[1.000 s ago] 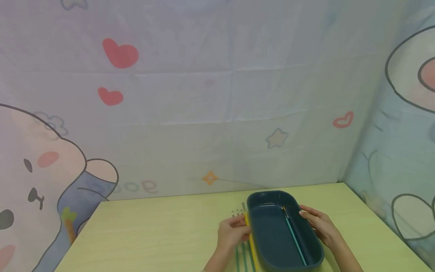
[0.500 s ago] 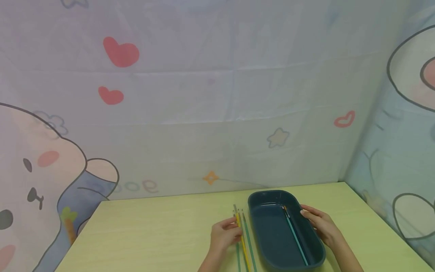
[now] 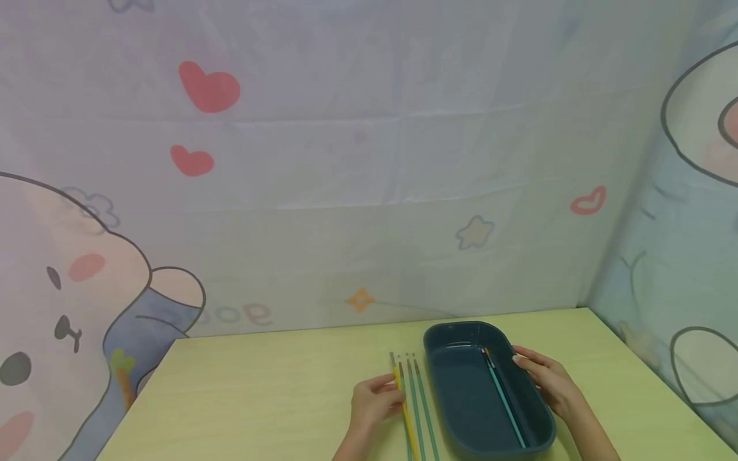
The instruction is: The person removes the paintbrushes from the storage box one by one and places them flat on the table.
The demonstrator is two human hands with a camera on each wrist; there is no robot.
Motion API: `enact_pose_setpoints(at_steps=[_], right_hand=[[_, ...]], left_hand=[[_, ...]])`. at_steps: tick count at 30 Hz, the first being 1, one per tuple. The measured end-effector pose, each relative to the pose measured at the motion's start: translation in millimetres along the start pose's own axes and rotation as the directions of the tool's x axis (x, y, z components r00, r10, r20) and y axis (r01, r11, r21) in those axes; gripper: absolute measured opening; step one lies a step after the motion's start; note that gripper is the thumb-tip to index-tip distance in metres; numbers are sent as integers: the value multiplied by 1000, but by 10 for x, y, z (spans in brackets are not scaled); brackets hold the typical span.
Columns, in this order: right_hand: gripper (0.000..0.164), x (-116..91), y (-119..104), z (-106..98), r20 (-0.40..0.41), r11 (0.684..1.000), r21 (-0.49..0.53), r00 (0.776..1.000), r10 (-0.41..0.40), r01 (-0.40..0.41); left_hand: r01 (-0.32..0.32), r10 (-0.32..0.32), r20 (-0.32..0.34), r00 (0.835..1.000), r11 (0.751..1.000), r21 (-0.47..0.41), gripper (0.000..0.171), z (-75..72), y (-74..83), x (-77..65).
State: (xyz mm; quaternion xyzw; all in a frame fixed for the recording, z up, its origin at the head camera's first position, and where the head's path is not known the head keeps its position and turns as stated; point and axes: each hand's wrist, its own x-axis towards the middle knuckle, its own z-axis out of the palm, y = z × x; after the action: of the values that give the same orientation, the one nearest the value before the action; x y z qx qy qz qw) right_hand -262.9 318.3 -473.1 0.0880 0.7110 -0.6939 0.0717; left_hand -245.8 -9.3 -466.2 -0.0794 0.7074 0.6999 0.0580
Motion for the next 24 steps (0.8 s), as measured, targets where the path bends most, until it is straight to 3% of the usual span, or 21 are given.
enact_pose_setpoints(at_steps=[8,17,24], right_hand=[[59,4,1,1,-2,1000,-10,1000,-1,1],[62,11,4,3,1,1000,-7,1000,-7,7],[61,4,12,7,-7,1000,-20,1000,-6,6]], left_hand=[[15,-15,-1,1000,1000,-1,47,-56,-77,41],[-35,36,-2,999,999,41,41,-79,-125,81],[-95,96,-4,995,987,133,38,-75,-160,99]])
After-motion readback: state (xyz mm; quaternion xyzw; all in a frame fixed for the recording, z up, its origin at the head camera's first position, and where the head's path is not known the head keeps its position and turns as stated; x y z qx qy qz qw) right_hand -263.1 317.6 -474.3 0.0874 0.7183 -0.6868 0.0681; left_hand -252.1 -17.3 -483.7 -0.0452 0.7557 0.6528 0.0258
